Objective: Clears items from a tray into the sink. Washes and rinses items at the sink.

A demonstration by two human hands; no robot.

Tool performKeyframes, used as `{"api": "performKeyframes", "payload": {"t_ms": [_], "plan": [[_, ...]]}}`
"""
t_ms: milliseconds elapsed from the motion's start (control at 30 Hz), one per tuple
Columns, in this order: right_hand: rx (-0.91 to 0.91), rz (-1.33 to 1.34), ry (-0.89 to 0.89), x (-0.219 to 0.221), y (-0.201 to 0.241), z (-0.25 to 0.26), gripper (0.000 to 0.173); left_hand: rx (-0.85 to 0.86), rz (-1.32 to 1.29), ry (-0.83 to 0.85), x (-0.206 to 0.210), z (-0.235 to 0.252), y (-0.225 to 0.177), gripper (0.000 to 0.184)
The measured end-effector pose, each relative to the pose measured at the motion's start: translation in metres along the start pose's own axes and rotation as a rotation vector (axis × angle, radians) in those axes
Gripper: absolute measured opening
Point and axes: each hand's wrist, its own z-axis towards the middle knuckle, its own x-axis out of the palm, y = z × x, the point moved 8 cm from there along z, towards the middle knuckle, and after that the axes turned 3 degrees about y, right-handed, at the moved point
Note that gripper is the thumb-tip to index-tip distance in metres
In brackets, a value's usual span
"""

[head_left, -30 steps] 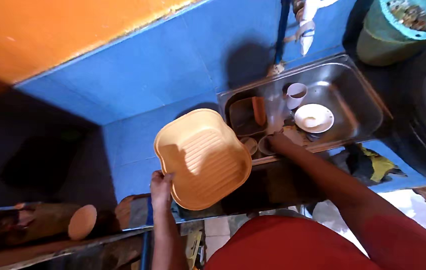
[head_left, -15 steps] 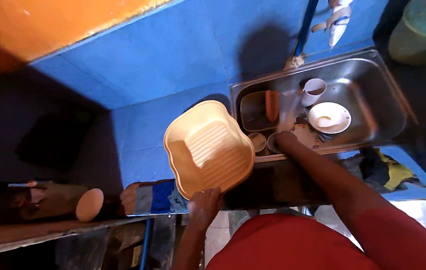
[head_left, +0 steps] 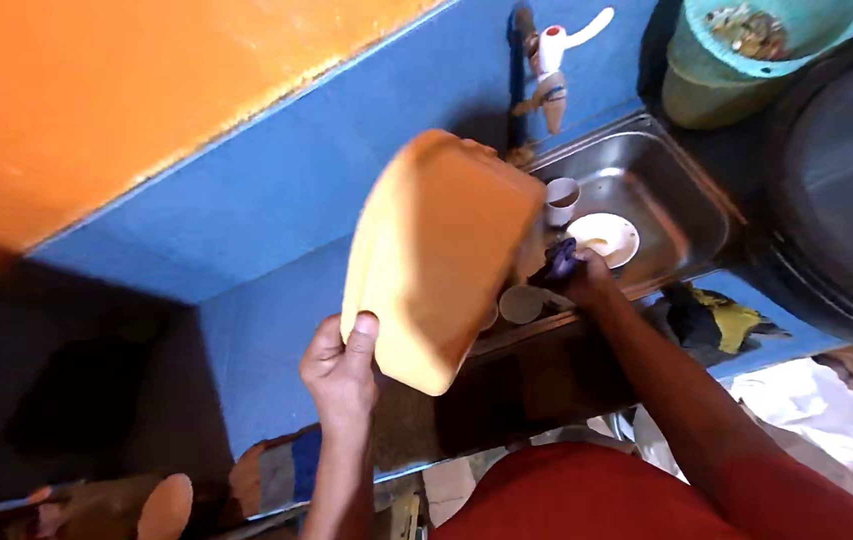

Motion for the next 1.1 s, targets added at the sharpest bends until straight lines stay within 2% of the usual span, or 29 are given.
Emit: {"api": "performKeyframes", "payload": {"t_ms": [67, 133, 167, 233, 300, 367, 467, 533, 600, 633, 700, 833, 900, 967, 1100], "plan": [[-0.051, 0.217, 0.168, 0.009, 0.007, 0.002, 0.038, -0.084, -0.088, -0.076, 0.011, 0.012, 0.012, 0.018], [-0.182, 0.184, 0.169, 0.019, 0.024, 0.001, 0.043, -0.159, -0.147, -0.134, 0.020, 0.020, 0.028, 0.025], [-0.259, 0.103, 0.105, 0.023, 0.033, -0.006, 0.044, -0.211, -0.166, -0.168, 0.025, 0.022, 0.036, 0.028], [-0.408, -0.164, -0.031, 0.033, 0.050, -0.038, 0.033, -0.320, -0.204, -0.226, 0.035, 0.022, 0.049, 0.032], [-0.497, -0.403, -0.065, 0.055, 0.065, -0.069, 0.042, -0.397, -0.258, -0.265, 0.044, 0.021, 0.061, 0.035], [-0.642, -0.545, -0.052, 0.089, 0.084, -0.088, 0.048, -0.466, -0.298, -0.278, 0.051, 0.019, 0.071, 0.039], [-0.951, -0.596, 0.133, 0.162, 0.104, -0.112, 0.036, -0.538, -0.323, -0.287, 0.060, 0.014, 0.085, 0.044], [-1.121, -0.679, 0.285, 0.211, 0.102, -0.132, 0.038, -0.568, -0.334, -0.270, 0.067, 0.011, 0.089, 0.047], [-1.245, -0.903, 0.289, 0.245, 0.094, -0.138, 0.044, -0.592, -0.328, -0.244, 0.072, 0.008, 0.090, 0.048], [-1.250, -1.000, 0.253, 0.251, 0.092, -0.132, 0.045, -0.602, -0.338, -0.231, 0.072, 0.006, 0.092, 0.048], [-1.059, -1.104, 0.192, 0.239, 0.097, -0.102, 0.044, -0.604, -0.373, -0.207, 0.068, -0.001, 0.094, 0.049], [-0.725, -0.978, -0.009, 0.168, 0.107, -0.025, 0.043, -0.586, -0.426, -0.177, 0.053, -0.014, 0.103, 0.049], [-0.675, -0.964, -0.075, 0.166, 0.100, -0.021, 0.040, -0.587, -0.413, -0.187, 0.052, -0.015, 0.108, 0.048], [-0.799, -0.992, -0.043, 0.198, 0.090, -0.045, 0.038, -0.587, -0.399, -0.192, 0.052, -0.013, 0.112, 0.048], [-1.130, -0.961, 0.183, 0.263, 0.053, -0.117, 0.040, -0.568, -0.393, -0.205, 0.054, -0.008, 0.113, 0.050]]}}
